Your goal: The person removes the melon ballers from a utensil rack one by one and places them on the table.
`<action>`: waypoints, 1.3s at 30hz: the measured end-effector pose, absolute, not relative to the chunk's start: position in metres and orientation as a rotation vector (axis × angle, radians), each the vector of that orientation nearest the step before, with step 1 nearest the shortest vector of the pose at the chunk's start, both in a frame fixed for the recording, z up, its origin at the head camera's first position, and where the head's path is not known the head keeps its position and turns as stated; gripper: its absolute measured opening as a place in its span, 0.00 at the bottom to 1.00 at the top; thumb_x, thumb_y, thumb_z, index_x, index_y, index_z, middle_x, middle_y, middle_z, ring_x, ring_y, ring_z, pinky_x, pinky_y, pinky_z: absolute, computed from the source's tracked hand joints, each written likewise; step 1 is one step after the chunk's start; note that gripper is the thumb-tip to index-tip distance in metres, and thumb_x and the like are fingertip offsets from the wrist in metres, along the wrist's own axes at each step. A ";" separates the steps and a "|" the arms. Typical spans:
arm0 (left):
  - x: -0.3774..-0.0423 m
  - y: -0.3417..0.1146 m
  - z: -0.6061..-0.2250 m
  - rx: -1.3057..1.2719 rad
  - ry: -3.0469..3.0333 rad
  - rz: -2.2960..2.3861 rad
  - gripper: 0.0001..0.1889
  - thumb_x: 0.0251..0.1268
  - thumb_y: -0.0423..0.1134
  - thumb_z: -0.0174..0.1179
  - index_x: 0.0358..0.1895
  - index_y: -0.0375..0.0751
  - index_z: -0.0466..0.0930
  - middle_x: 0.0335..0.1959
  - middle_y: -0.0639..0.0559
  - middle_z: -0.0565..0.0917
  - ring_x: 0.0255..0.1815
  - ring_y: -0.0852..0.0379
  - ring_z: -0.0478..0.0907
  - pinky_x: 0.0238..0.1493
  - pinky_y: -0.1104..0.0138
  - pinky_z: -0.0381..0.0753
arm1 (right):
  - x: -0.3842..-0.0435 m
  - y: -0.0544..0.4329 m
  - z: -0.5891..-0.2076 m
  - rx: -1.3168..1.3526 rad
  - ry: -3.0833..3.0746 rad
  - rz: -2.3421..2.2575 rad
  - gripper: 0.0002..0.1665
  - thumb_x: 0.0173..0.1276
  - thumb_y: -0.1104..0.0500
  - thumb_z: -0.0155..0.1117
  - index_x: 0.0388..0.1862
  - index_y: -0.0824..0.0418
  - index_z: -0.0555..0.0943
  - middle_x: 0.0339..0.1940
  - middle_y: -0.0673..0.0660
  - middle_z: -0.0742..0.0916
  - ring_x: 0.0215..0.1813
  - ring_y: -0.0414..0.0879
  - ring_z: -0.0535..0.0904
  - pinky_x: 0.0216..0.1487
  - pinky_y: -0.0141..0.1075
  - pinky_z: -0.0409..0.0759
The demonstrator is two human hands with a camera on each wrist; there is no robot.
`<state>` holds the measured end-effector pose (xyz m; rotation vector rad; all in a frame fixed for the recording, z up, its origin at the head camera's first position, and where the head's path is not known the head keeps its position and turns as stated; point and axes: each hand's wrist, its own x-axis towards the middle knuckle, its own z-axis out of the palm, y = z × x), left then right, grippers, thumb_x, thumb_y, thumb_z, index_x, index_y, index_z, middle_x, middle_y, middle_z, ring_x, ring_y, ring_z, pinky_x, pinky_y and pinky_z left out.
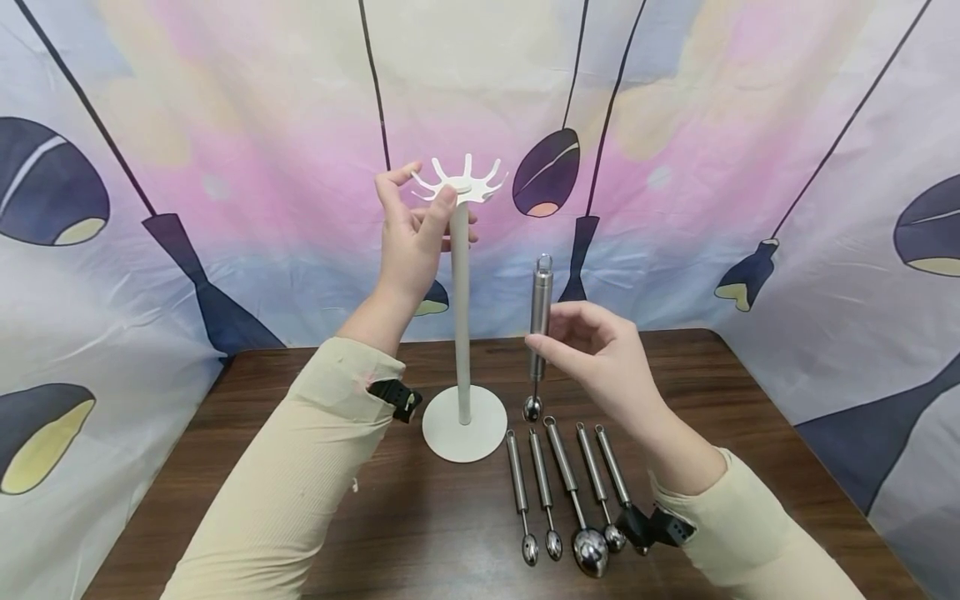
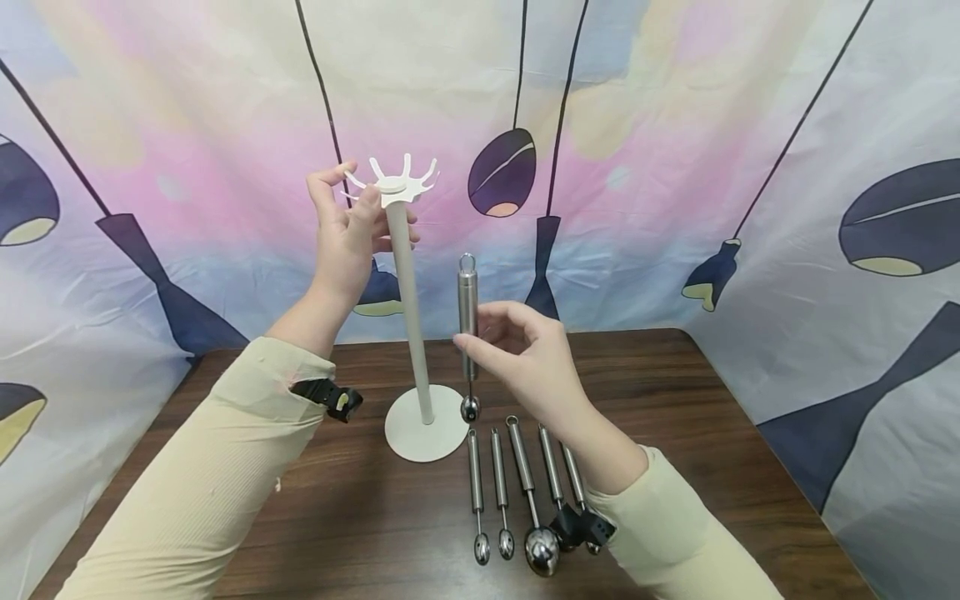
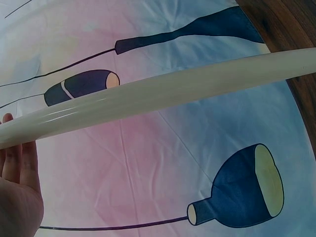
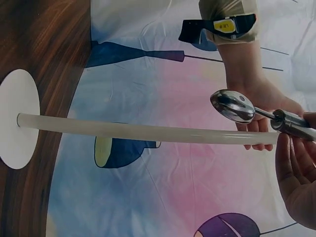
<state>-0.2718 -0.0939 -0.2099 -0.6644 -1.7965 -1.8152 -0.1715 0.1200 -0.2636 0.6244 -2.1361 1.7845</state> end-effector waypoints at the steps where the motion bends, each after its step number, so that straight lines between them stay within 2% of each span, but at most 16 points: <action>1: -0.272 -0.094 -0.210 -0.663 -1.798 -1.815 0.35 0.66 0.53 0.54 0.68 0.44 0.50 0.27 0.58 0.87 0.25 0.56 0.86 0.38 0.60 0.87 | -0.170 0.121 -0.265 0.622 -2.133 1.784 0.16 0.60 0.68 0.70 0.48 0.70 0.82 0.30 0.44 0.86 0.32 0.38 0.82 0.34 0.29 0.80; 10: -0.272 -0.094 -0.212 -0.675 -1.815 -1.807 0.35 0.65 0.53 0.54 0.68 0.43 0.50 0.29 0.56 0.87 0.27 0.51 0.87 0.40 0.60 0.88 | -0.157 0.130 -0.284 0.605 -2.152 1.737 0.13 0.60 0.70 0.70 0.45 0.68 0.82 0.29 0.46 0.84 0.29 0.39 0.78 0.30 0.29 0.77; 17: -0.272 -0.094 -0.213 -0.665 -1.812 -1.816 0.34 0.64 0.55 0.54 0.67 0.47 0.52 0.30 0.54 0.88 0.26 0.55 0.87 0.39 0.60 0.88 | -0.150 0.136 -0.296 0.607 -2.134 1.707 0.12 0.60 0.70 0.69 0.44 0.68 0.83 0.27 0.45 0.85 0.26 0.38 0.77 0.26 0.30 0.75; 21: -0.273 -0.093 -0.213 -0.683 -1.802 -1.810 0.35 0.63 0.57 0.54 0.67 0.47 0.51 0.29 0.56 0.87 0.27 0.52 0.87 0.39 0.60 0.88 | -0.148 0.140 -0.304 0.574 -2.139 1.702 0.12 0.61 0.70 0.69 0.44 0.68 0.83 0.27 0.45 0.84 0.25 0.38 0.76 0.23 0.31 0.75; 25: -0.273 -0.093 -0.213 -0.710 -1.778 -1.817 0.38 0.63 0.58 0.55 0.67 0.42 0.50 0.29 0.55 0.87 0.26 0.51 0.86 0.38 0.58 0.88 | -0.145 0.143 -0.314 0.509 -2.156 1.715 0.12 0.61 0.69 0.70 0.44 0.67 0.83 0.28 0.45 0.85 0.27 0.37 0.78 0.27 0.30 0.76; 32: -0.274 -0.094 -0.212 -0.679 -1.789 -1.809 0.38 0.62 0.58 0.55 0.68 0.44 0.50 0.28 0.56 0.87 0.27 0.51 0.87 0.38 0.57 0.88 | -0.142 0.148 -0.332 0.390 -2.197 1.750 0.12 0.61 0.67 0.70 0.45 0.67 0.83 0.28 0.44 0.85 0.30 0.36 0.80 0.32 0.29 0.78; 39: -0.273 -0.094 -0.209 -0.675 -1.787 -1.814 0.37 0.64 0.54 0.55 0.69 0.42 0.49 0.28 0.55 0.87 0.27 0.51 0.86 0.38 0.60 0.87 | -0.143 0.152 -0.346 0.333 -2.221 1.768 0.13 0.62 0.67 0.69 0.46 0.68 0.83 0.30 0.44 0.85 0.33 0.36 0.81 0.35 0.28 0.80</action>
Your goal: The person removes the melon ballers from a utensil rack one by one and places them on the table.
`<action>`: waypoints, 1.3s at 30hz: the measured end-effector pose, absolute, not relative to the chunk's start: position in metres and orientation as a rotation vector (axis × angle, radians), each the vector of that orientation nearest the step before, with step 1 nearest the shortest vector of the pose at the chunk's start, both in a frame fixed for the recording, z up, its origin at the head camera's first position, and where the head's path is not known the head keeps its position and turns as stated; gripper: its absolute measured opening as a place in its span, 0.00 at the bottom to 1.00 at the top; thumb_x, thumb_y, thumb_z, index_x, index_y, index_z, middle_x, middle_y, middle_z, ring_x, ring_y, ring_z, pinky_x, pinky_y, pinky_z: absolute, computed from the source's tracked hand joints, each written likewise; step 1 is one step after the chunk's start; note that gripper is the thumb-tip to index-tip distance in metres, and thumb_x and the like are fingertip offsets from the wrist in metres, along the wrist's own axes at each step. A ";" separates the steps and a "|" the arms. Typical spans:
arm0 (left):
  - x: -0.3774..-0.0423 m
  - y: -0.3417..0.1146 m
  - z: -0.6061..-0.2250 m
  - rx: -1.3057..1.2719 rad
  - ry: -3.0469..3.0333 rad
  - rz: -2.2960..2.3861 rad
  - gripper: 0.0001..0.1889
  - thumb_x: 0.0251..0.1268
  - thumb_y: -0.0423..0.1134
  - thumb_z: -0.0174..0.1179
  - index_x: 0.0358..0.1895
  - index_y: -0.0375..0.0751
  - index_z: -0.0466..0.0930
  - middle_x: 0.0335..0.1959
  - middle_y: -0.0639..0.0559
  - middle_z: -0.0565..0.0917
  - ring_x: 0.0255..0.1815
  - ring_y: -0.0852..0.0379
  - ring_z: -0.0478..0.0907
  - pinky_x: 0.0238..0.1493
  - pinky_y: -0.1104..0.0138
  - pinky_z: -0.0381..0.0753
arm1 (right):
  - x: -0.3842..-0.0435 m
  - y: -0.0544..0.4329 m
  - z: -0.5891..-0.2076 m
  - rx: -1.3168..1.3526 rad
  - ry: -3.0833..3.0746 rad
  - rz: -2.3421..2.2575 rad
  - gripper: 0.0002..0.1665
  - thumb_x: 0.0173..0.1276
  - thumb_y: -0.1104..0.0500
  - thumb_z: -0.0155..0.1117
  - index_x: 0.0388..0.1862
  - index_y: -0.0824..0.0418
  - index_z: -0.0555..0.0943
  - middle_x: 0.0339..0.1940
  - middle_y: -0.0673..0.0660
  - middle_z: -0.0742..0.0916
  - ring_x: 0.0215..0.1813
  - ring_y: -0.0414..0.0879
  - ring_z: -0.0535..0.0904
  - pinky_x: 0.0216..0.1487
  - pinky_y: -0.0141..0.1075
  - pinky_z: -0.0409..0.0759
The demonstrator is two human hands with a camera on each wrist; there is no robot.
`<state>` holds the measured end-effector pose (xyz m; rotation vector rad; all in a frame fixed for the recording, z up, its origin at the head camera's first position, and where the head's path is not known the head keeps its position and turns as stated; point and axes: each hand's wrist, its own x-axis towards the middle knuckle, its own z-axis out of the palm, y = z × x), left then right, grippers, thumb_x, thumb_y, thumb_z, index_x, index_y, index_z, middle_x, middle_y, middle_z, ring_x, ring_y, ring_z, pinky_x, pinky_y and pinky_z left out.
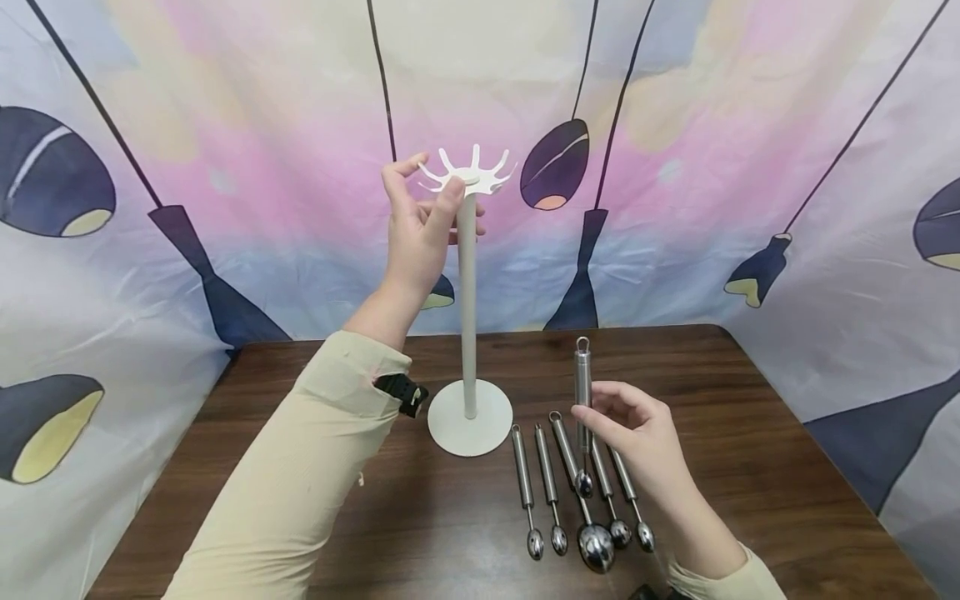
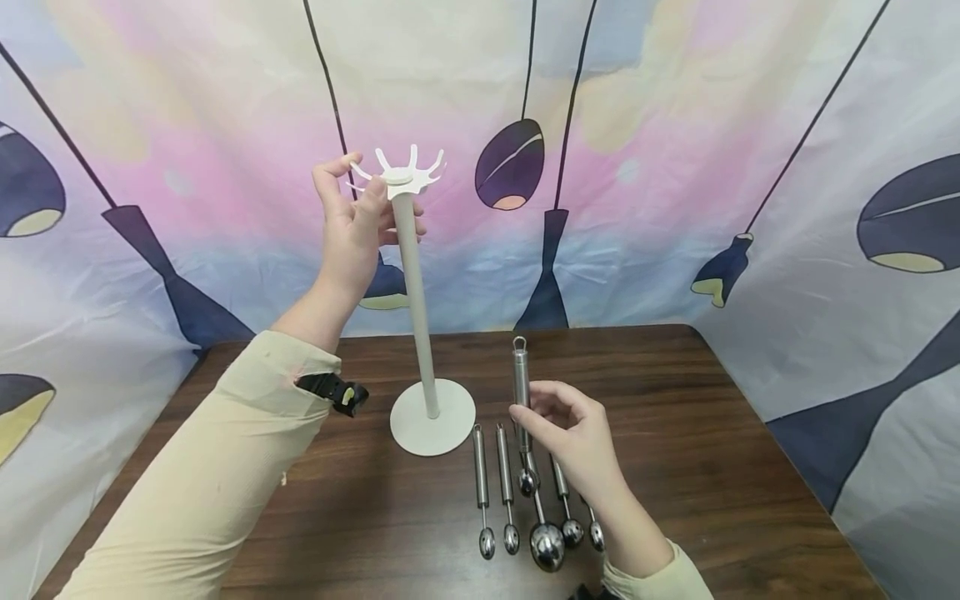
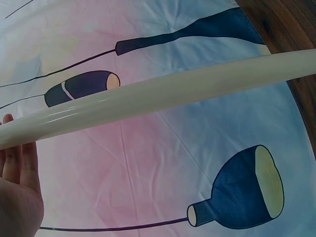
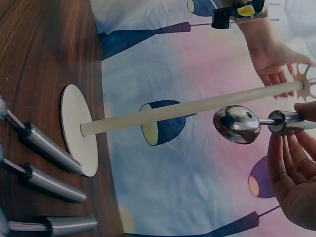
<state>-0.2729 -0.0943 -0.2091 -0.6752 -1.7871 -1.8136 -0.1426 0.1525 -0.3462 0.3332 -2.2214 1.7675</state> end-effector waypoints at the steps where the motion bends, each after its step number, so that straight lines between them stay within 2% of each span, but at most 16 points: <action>1: -0.273 -0.094 -0.208 -0.676 -1.785 -1.812 0.37 0.65 0.53 0.55 0.69 0.42 0.49 0.28 0.54 0.87 0.27 0.51 0.86 0.38 0.60 0.87 | -0.143 0.153 -0.348 0.323 -2.221 1.772 0.13 0.63 0.67 0.69 0.47 0.68 0.83 0.30 0.44 0.85 0.33 0.36 0.81 0.35 0.28 0.80; 7: -0.272 -0.094 -0.205 -0.659 -1.800 -1.805 0.34 0.66 0.51 0.54 0.69 0.45 0.50 0.30 0.48 0.88 0.28 0.51 0.87 0.39 0.61 0.87 | -0.145 0.157 -0.358 0.262 -2.247 1.776 0.14 0.63 0.65 0.69 0.48 0.67 0.83 0.30 0.43 0.85 0.33 0.36 0.79 0.33 0.29 0.77; 14: -0.273 -0.094 -0.205 -0.655 -1.801 -1.821 0.34 0.66 0.51 0.54 0.69 0.44 0.50 0.28 0.55 0.87 0.27 0.53 0.87 0.40 0.60 0.87 | -0.147 0.162 -0.370 0.187 -2.240 1.786 0.14 0.62 0.66 0.70 0.46 0.69 0.83 0.29 0.43 0.84 0.31 0.35 0.78 0.32 0.29 0.76; 21: -0.273 -0.093 -0.204 -0.662 -1.785 -1.848 0.33 0.66 0.50 0.55 0.68 0.45 0.51 0.29 0.52 0.87 0.27 0.52 0.86 0.40 0.61 0.87 | -0.148 0.171 -0.381 0.105 -2.217 1.820 0.12 0.61 0.68 0.70 0.44 0.69 0.84 0.28 0.43 0.85 0.31 0.35 0.79 0.33 0.28 0.76; 31: -0.271 -0.093 -0.206 -0.644 -1.815 -1.847 0.32 0.67 0.50 0.54 0.68 0.47 0.51 0.29 0.54 0.87 0.28 0.56 0.87 0.42 0.62 0.86 | -0.150 0.186 -0.395 -0.007 -2.203 1.861 0.09 0.60 0.67 0.71 0.40 0.61 0.86 0.27 0.41 0.85 0.31 0.34 0.79 0.33 0.27 0.76; 39: -0.272 -0.094 -0.209 -0.667 -1.811 -1.815 0.32 0.68 0.50 0.53 0.68 0.45 0.50 0.28 0.58 0.86 0.27 0.56 0.87 0.42 0.60 0.87 | -0.159 0.202 -0.411 -0.175 -2.276 1.847 0.14 0.61 0.64 0.72 0.46 0.67 0.84 0.27 0.39 0.83 0.30 0.33 0.77 0.30 0.27 0.77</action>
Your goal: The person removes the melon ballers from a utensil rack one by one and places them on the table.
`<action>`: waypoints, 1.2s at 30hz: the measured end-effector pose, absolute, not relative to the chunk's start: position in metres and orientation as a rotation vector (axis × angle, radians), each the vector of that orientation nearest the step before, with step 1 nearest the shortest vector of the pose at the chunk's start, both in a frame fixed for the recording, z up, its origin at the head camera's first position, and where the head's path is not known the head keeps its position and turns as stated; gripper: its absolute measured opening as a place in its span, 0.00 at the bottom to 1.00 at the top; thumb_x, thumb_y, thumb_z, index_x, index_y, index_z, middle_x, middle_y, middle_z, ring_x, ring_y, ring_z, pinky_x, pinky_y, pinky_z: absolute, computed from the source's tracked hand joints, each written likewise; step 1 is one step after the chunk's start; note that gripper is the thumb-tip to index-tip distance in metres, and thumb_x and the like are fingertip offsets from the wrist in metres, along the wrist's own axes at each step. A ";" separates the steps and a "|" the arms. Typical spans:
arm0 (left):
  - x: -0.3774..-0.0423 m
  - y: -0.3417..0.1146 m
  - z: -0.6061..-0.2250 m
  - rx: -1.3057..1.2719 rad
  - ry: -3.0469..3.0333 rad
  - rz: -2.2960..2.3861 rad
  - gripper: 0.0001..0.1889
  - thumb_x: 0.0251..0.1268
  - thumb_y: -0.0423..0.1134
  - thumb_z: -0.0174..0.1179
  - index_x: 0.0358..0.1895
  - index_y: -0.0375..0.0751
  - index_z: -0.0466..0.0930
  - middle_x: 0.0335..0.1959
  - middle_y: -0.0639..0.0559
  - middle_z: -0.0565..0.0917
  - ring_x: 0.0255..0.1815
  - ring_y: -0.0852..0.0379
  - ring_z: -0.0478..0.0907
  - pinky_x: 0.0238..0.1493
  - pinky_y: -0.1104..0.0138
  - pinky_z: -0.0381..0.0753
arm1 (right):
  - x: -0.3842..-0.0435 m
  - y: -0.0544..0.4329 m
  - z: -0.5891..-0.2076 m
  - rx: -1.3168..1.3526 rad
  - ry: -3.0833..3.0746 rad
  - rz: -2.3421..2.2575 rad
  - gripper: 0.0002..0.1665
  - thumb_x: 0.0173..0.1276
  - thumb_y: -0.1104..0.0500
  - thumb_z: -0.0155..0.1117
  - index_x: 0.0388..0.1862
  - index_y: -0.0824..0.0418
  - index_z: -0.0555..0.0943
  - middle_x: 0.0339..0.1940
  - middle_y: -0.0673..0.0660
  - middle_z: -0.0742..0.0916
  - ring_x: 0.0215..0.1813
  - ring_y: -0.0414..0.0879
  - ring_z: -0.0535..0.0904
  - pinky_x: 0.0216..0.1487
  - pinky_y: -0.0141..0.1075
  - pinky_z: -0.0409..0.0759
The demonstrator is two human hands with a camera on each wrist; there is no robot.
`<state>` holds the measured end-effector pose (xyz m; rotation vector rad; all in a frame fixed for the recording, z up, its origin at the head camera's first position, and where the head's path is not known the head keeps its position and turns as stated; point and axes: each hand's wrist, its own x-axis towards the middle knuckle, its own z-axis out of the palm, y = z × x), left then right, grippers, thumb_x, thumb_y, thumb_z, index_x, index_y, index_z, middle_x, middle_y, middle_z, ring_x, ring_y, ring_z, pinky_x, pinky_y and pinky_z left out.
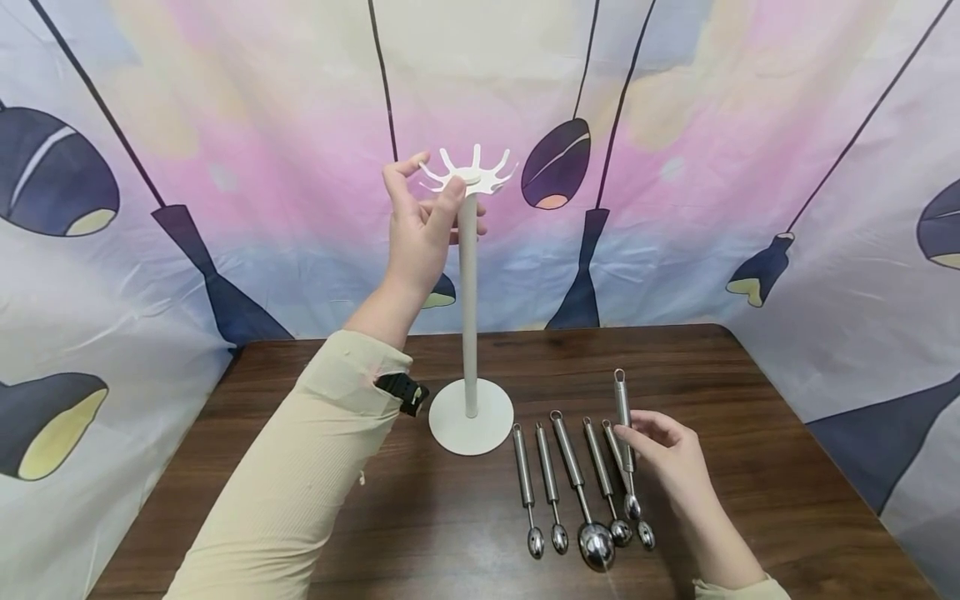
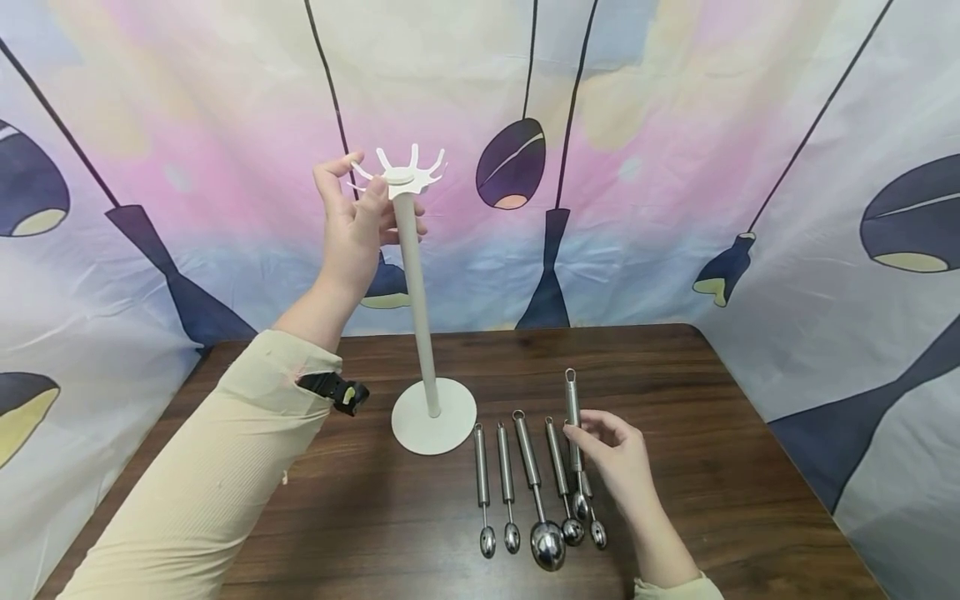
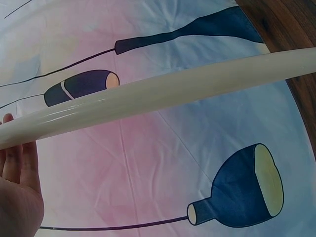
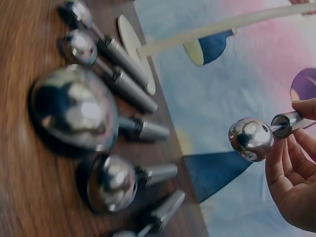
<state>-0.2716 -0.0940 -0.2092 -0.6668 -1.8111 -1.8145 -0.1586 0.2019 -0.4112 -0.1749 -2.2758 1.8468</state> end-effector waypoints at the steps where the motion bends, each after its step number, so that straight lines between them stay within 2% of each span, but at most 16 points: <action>1: -0.272 -0.094 -0.210 -0.667 -1.809 -1.814 0.32 0.68 0.50 0.53 0.68 0.46 0.50 0.28 0.57 0.86 0.27 0.56 0.87 0.41 0.61 0.87 | -0.160 0.204 -0.413 -0.189 -2.285 1.843 0.16 0.61 0.63 0.72 0.47 0.68 0.83 0.27 0.39 0.83 0.29 0.33 0.77 0.30 0.27 0.77; 10: -0.272 -0.094 -0.210 -0.670 -1.803 -1.818 0.32 0.67 0.50 0.54 0.67 0.46 0.50 0.28 0.57 0.86 0.27 0.55 0.86 0.40 0.62 0.87 | -0.167 0.221 -0.430 -0.200 -2.363 1.802 0.22 0.63 0.60 0.70 0.51 0.74 0.80 0.30 0.39 0.84 0.33 0.32 0.80 0.34 0.30 0.81; 13: -0.272 -0.094 -0.210 -0.666 -1.804 -1.821 0.31 0.67 0.50 0.54 0.67 0.47 0.51 0.28 0.57 0.86 0.27 0.55 0.86 0.39 0.62 0.86 | -0.169 0.226 -0.435 -0.207 -2.386 1.773 0.24 0.63 0.60 0.70 0.52 0.75 0.79 0.30 0.39 0.84 0.33 0.32 0.79 0.34 0.30 0.80; 20: -0.273 -0.093 -0.209 -0.674 -1.809 -1.816 0.33 0.68 0.50 0.53 0.68 0.44 0.49 0.28 0.56 0.86 0.27 0.55 0.86 0.41 0.61 0.87 | -0.173 0.236 -0.444 -0.243 -2.455 1.719 0.25 0.64 0.60 0.69 0.54 0.76 0.79 0.28 0.37 0.82 0.31 0.33 0.76 0.33 0.29 0.79; 29: -0.273 -0.094 -0.209 -0.678 -1.795 -1.821 0.32 0.68 0.49 0.53 0.68 0.44 0.49 0.27 0.58 0.86 0.26 0.57 0.86 0.40 0.62 0.87 | -0.178 0.247 -0.457 -0.311 -2.591 1.657 0.27 0.65 0.57 0.69 0.56 0.74 0.78 0.30 0.43 0.83 0.28 0.36 0.75 0.32 0.29 0.78; 32: -0.272 -0.094 -0.209 -0.675 -1.801 -1.820 0.31 0.67 0.50 0.53 0.67 0.47 0.50 0.28 0.58 0.86 0.27 0.56 0.86 0.40 0.62 0.87 | -0.178 0.250 -0.461 -0.324 -2.630 1.632 0.27 0.65 0.56 0.69 0.56 0.73 0.79 0.31 0.45 0.83 0.27 0.37 0.75 0.31 0.30 0.77; 33: -0.272 -0.094 -0.209 -0.674 -1.802 -1.820 0.31 0.67 0.50 0.53 0.67 0.47 0.50 0.28 0.55 0.87 0.27 0.56 0.86 0.40 0.62 0.86 | -0.178 0.251 -0.462 -0.327 -2.643 1.621 0.27 0.65 0.56 0.69 0.56 0.73 0.79 0.30 0.46 0.83 0.27 0.37 0.75 0.31 0.30 0.77; 36: -0.272 -0.094 -0.209 -0.673 -1.803 -1.825 0.30 0.67 0.51 0.54 0.67 0.49 0.51 0.29 0.54 0.87 0.27 0.55 0.87 0.41 0.61 0.86 | -0.179 0.252 -0.465 -0.334 -2.676 1.589 0.26 0.65 0.55 0.69 0.56 0.72 0.79 0.30 0.47 0.83 0.27 0.37 0.75 0.30 0.31 0.77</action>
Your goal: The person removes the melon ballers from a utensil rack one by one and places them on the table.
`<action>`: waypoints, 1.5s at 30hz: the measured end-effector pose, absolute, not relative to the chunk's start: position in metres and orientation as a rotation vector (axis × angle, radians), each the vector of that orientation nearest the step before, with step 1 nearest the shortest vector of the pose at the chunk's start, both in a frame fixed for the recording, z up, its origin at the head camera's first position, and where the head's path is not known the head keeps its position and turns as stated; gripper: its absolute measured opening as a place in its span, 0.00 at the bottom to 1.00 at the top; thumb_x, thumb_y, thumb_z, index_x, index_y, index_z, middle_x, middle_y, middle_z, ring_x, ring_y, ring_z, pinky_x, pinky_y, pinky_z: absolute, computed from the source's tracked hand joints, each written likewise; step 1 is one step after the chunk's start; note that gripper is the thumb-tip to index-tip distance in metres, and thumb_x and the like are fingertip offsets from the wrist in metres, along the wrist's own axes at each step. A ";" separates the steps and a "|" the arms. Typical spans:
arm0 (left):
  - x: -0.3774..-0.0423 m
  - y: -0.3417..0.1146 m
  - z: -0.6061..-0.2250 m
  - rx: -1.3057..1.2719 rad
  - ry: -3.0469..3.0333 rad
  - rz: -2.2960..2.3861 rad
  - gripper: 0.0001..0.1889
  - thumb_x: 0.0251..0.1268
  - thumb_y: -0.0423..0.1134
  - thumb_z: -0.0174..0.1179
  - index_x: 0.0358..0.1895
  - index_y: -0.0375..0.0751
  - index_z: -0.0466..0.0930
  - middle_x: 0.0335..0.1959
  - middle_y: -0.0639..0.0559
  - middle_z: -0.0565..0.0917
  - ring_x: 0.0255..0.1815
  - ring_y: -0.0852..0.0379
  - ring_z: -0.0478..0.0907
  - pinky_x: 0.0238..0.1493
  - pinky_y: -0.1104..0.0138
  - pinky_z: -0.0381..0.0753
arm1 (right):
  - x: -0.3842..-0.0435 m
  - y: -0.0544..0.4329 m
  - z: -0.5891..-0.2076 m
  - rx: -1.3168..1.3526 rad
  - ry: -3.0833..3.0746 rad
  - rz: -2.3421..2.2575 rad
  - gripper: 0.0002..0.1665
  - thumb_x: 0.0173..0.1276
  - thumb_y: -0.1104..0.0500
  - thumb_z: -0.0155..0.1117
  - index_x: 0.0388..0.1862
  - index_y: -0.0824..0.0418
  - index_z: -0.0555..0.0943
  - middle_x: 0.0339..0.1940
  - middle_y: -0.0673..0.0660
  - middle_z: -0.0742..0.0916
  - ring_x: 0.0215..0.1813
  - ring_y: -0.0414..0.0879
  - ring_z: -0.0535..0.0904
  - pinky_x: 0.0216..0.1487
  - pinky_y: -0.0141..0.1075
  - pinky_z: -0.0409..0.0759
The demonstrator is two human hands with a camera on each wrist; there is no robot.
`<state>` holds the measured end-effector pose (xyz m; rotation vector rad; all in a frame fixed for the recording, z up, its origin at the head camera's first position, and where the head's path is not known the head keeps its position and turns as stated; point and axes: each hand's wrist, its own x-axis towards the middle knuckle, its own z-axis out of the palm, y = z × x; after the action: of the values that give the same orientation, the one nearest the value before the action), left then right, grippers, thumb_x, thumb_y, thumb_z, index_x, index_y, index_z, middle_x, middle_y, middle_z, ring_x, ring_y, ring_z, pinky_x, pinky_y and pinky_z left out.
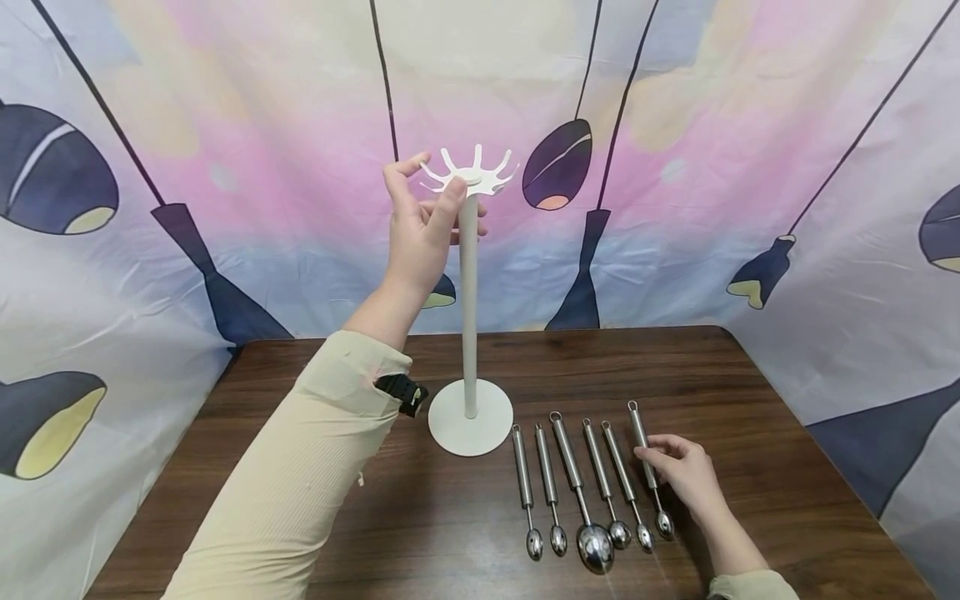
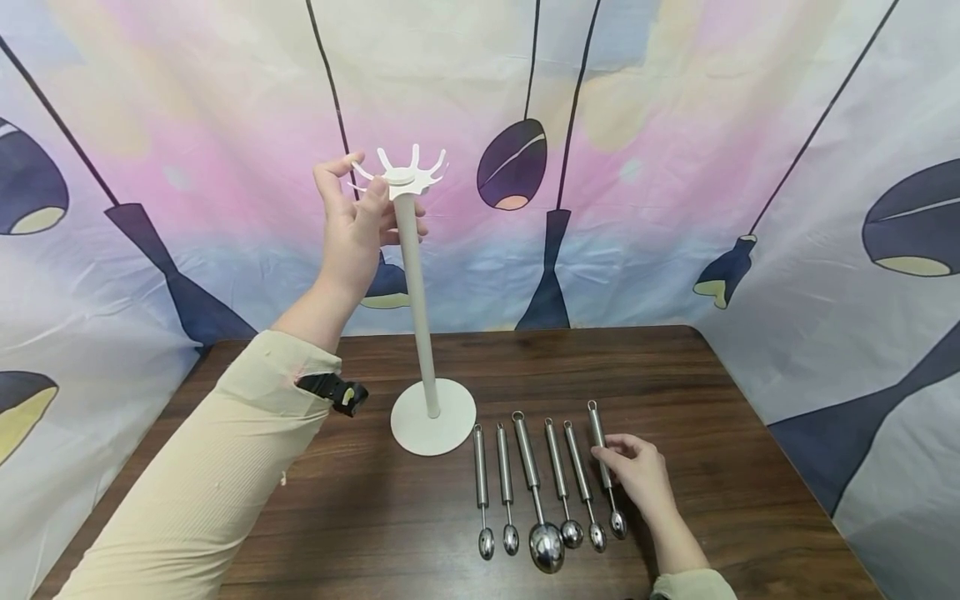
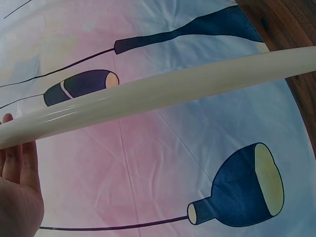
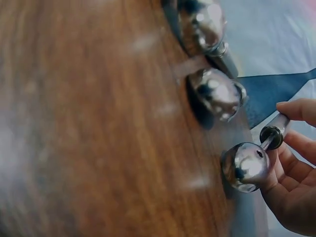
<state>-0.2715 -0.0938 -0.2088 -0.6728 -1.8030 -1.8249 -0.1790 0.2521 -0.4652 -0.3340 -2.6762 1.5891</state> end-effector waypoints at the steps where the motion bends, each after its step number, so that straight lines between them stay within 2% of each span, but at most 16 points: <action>1: -0.272 -0.094 -0.209 -0.674 -1.802 -1.825 0.31 0.67 0.51 0.54 0.67 0.49 0.51 0.28 0.54 0.87 0.27 0.55 0.87 0.41 0.61 0.87 | -0.179 0.252 -0.466 -0.337 -2.686 1.578 0.26 0.65 0.55 0.69 0.56 0.72 0.80 0.30 0.47 0.82 0.27 0.37 0.75 0.30 0.31 0.77; 7: -0.272 -0.094 -0.210 -0.675 -1.800 -1.811 0.34 0.67 0.50 0.53 0.69 0.43 0.49 0.28 0.57 0.86 0.27 0.55 0.87 0.41 0.61 0.87 | -0.181 0.254 -0.470 -0.333 -2.759 1.519 0.27 0.65 0.52 0.69 0.55 0.71 0.80 0.32 0.50 0.84 0.29 0.40 0.76 0.30 0.32 0.77; 12: -0.271 -0.094 -0.209 -0.673 -1.800 -1.812 0.33 0.67 0.51 0.53 0.68 0.45 0.50 0.28 0.57 0.87 0.27 0.54 0.86 0.40 0.61 0.87 | -0.182 0.255 -0.472 -0.294 -2.846 1.384 0.26 0.64 0.51 0.69 0.52 0.70 0.82 0.41 0.62 0.87 0.34 0.43 0.79 0.32 0.35 0.79; 14: -0.271 -0.094 -0.209 -0.671 -1.798 -1.814 0.33 0.67 0.51 0.53 0.68 0.45 0.50 0.28 0.56 0.87 0.26 0.55 0.86 0.39 0.61 0.87 | -0.183 0.255 -0.472 -0.277 -2.876 1.318 0.25 0.64 0.51 0.69 0.50 0.70 0.82 0.42 0.64 0.88 0.35 0.45 0.80 0.33 0.36 0.79; 17: -0.271 -0.093 -0.209 -0.668 -1.793 -1.824 0.32 0.66 0.51 0.53 0.67 0.46 0.50 0.27 0.55 0.87 0.26 0.55 0.86 0.39 0.62 0.87 | -0.184 0.255 -0.472 -0.250 -2.919 1.223 0.24 0.62 0.51 0.69 0.48 0.70 0.83 0.40 0.63 0.88 0.37 0.46 0.81 0.34 0.37 0.77; 27: -0.271 -0.094 -0.209 -0.672 -1.796 -1.815 0.34 0.67 0.50 0.53 0.69 0.42 0.49 0.27 0.59 0.86 0.26 0.56 0.86 0.39 0.62 0.87 | -0.187 0.252 -0.473 -0.227 -2.960 1.149 0.22 0.61 0.52 0.70 0.44 0.69 0.82 0.31 0.56 0.84 0.31 0.44 0.75 0.30 0.37 0.72; 36: -0.267 -0.094 -0.207 -0.632 -1.820 -1.864 0.32 0.66 0.51 0.54 0.68 0.48 0.51 0.30 0.52 0.87 0.29 0.53 0.87 0.43 0.62 0.86 | -0.187 0.254 -0.472 -0.216 -2.955 1.168 0.23 0.61 0.52 0.70 0.45 0.70 0.82 0.28 0.53 0.80 0.29 0.44 0.71 0.30 0.36 0.69; 41: -0.265 -0.095 -0.206 -0.652 -1.832 -1.879 0.33 0.67 0.50 0.54 0.70 0.48 0.51 0.33 0.51 0.88 0.32 0.52 0.87 0.45 0.60 0.86 | -0.186 0.256 -0.473 -0.224 -2.933 1.243 0.25 0.61 0.53 0.70 0.48 0.71 0.81 0.26 0.52 0.79 0.25 0.43 0.73 0.26 0.34 0.72; 45: -0.263 -0.097 -0.204 -0.651 -1.850 -1.909 0.31 0.68 0.49 0.54 0.69 0.53 0.52 0.37 0.47 0.89 0.35 0.53 0.88 0.46 0.61 0.86 | -0.186 0.258 -0.474 -0.227 -2.916 1.318 0.26 0.62 0.53 0.70 0.50 0.72 0.80 0.26 0.52 0.79 0.23 0.43 0.74 0.24 0.34 0.75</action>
<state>-0.2627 -0.0974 -0.2037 -0.6508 -1.8505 -1.9086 -0.1859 0.2582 -0.4735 -0.2271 -2.9158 1.3177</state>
